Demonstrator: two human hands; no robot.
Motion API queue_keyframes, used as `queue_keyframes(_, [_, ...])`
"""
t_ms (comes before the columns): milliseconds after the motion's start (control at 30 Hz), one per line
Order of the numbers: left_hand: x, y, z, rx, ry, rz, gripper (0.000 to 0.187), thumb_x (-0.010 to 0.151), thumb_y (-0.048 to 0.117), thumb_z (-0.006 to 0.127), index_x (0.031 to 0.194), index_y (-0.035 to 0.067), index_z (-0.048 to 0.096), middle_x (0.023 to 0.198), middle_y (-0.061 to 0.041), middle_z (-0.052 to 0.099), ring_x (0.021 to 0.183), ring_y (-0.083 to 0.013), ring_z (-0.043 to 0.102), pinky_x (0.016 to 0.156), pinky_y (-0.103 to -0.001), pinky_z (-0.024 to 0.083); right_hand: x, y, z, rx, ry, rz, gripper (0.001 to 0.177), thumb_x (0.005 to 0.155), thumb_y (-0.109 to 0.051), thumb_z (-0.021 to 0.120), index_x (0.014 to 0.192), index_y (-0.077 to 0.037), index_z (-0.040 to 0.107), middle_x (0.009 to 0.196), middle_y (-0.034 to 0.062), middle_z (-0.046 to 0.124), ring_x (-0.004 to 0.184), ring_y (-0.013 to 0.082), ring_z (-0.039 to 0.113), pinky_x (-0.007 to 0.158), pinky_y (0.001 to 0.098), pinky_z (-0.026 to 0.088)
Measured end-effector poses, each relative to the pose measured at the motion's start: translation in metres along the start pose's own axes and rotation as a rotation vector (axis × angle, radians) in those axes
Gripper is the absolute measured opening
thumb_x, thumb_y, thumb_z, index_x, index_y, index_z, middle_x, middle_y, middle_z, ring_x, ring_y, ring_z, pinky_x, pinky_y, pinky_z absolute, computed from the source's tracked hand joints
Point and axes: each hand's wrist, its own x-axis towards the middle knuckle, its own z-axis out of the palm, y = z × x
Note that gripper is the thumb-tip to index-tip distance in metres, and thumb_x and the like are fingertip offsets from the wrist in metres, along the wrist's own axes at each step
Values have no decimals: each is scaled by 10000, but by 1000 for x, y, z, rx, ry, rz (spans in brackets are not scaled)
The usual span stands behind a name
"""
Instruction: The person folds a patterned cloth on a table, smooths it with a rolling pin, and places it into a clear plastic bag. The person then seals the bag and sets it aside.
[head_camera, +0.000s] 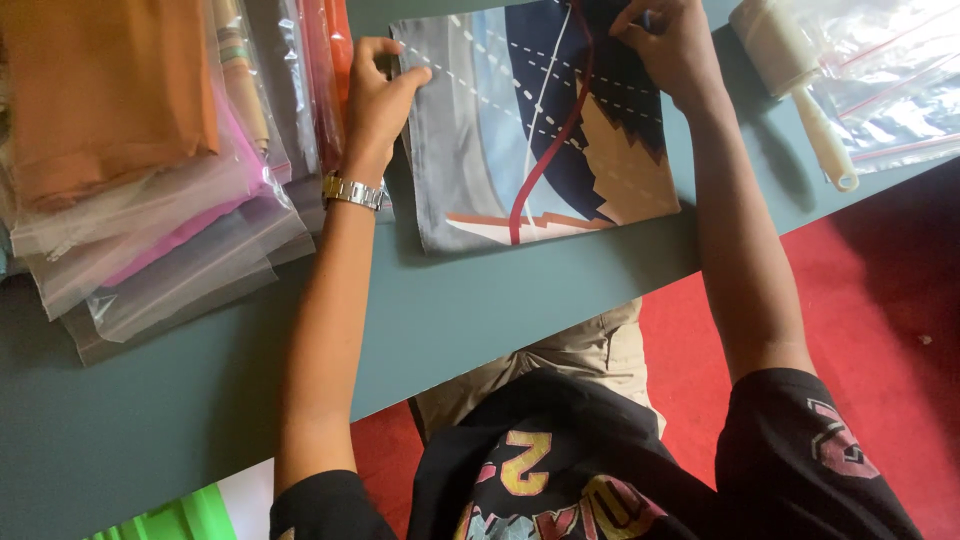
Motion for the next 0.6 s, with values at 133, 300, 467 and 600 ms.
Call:
queue_keyframes(133, [4, -4, 3, -84, -70, 155, 178, 834, 137, 722, 945, 271, 683, 884, 123, 661, 756, -25, 590, 619, -213, 424, 2, -5, 2, -45, -7, 26, 172, 1035, 34, 664, 1100, -70, 784, 1149, 80, 704, 955, 204, 603, 762, 334, 527])
queue_keyframes(300, [-4, 5, 0, -123, -122, 129, 268, 895, 83, 615, 996, 247, 801, 701, 125, 555, 496, -23, 305, 494, -201, 284, 3, -4, 2, 54, -15, 121, 264, 967, 12, 649, 1176, -85, 777, 1192, 75, 714, 1008, 182, 637, 832, 312, 570])
queue_keyframes(467, [-8, 8, -2, -147, -76, 101, 319, 888, 100, 623, 1072, 241, 843, 578, 154, 481, 489, -27, 231, 505, -180, 278, 5, -4, 1, 174, -1, 158, 270, 960, 2, 643, 1190, -78, 760, 1191, 41, 736, 999, 107, 638, 819, 225, 524])
queue_keyframes(600, [-4, 5, 0, -206, -85, 88, 333, 889, 70, 628, 1122, 233, 802, 805, 116, 744, 422, 4, 239, 389, -196, 199, 5, 2, 4, 85, 4, 94, 270, 964, 31, 651, 1186, -67, 770, 1199, 70, 723, 1014, 169, 633, 823, 290, 548])
